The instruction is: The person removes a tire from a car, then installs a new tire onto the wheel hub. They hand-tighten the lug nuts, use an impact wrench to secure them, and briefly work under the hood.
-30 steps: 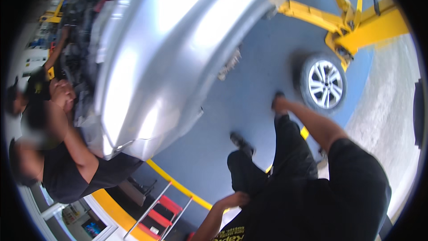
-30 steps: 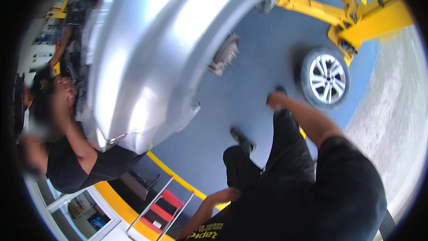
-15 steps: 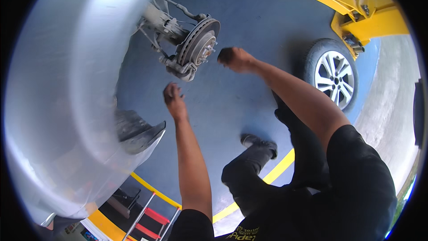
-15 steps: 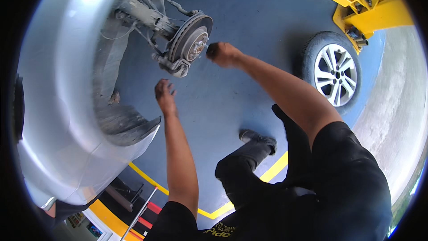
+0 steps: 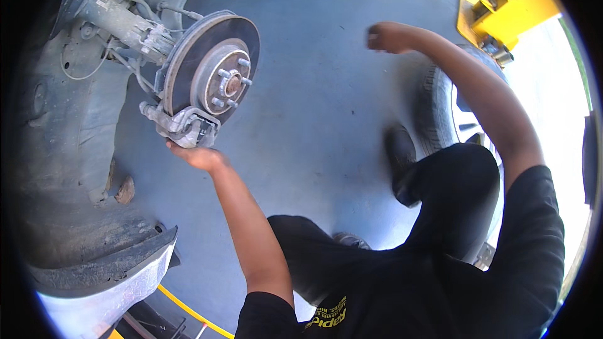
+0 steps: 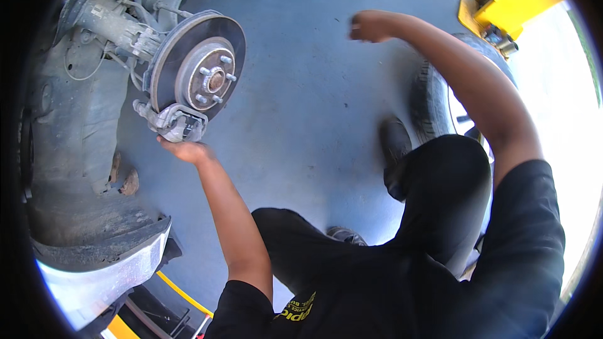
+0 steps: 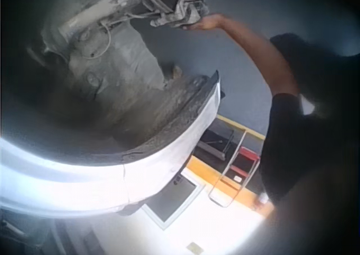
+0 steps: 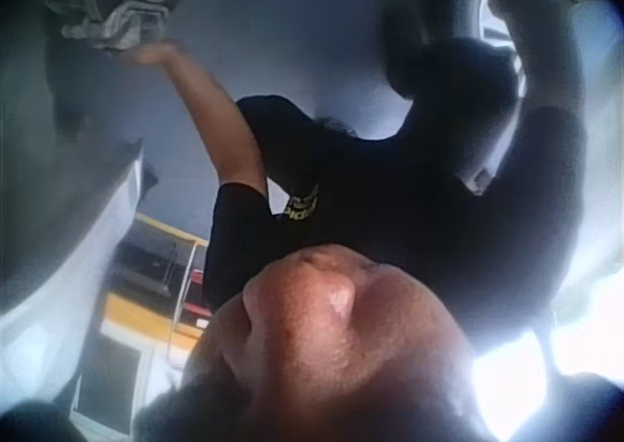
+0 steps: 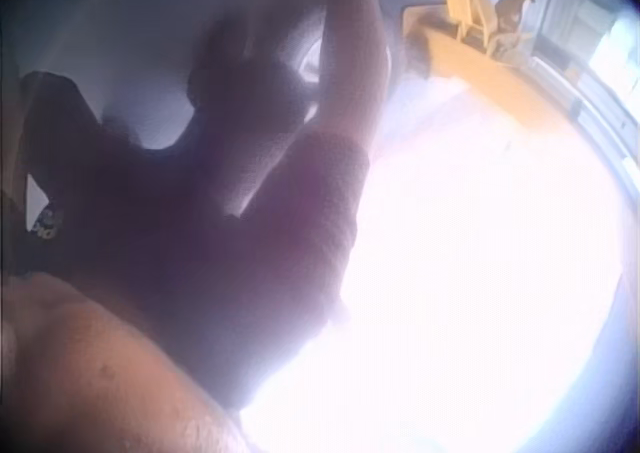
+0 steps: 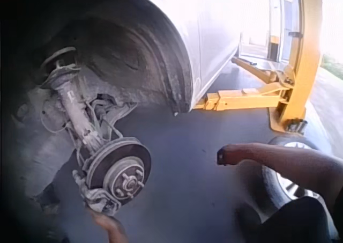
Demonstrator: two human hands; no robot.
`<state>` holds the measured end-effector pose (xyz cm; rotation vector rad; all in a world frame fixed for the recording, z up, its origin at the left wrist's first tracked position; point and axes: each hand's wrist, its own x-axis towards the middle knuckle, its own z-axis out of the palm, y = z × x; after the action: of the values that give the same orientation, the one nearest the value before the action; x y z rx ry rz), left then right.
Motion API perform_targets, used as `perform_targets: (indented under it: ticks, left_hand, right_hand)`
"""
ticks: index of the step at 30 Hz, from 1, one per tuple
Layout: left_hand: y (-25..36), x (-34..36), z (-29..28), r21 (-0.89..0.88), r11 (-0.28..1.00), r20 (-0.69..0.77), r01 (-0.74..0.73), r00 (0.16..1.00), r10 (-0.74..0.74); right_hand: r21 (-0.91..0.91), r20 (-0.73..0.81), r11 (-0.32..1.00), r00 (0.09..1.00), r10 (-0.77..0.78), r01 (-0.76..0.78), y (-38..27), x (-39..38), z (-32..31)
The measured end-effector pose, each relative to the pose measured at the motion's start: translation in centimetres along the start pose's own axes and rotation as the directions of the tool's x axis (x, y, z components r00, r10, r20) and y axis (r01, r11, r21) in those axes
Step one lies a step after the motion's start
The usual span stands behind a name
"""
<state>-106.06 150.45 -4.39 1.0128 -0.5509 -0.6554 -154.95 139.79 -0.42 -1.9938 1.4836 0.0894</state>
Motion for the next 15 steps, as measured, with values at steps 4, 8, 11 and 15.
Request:
perform_targets:
  ticks: [4, 8, 11, 15]
  left_hand:
    - [-2.2, 1.9, -2.2, -0.034, 0.995, 0.07, -0.09, 0.993, 0.092]
    - [-4.6, 4.1, -3.8, 0.738, 0.632, -0.159, -0.237, 0.849, 0.504]
    - [-5.2, 4.6, -3.3, 0.429, 0.829, -0.205, -0.359, 0.855, 0.476]
    - [-2.3, 3.3, -1.3, 0.375, 0.894, -0.219, -0.245, 0.914, 0.343]
  right_hand:
    - [-0.123, 0.089, 0.89, 0.889, 0.45, -0.438, 8.4, -15.3, 1.8]
    - [0.001, 0.059, 0.683, 0.682, 0.729, -0.73, 12.2, -29.3, 4.4]
    - [0.187, -0.018, 0.57, 0.578, 0.816, -0.8, 13.1, -36.4, 5.3]
    - [0.115, 0.05, 0.52, 0.528, 0.848, -0.846, 12.6, -42.5, 3.8]
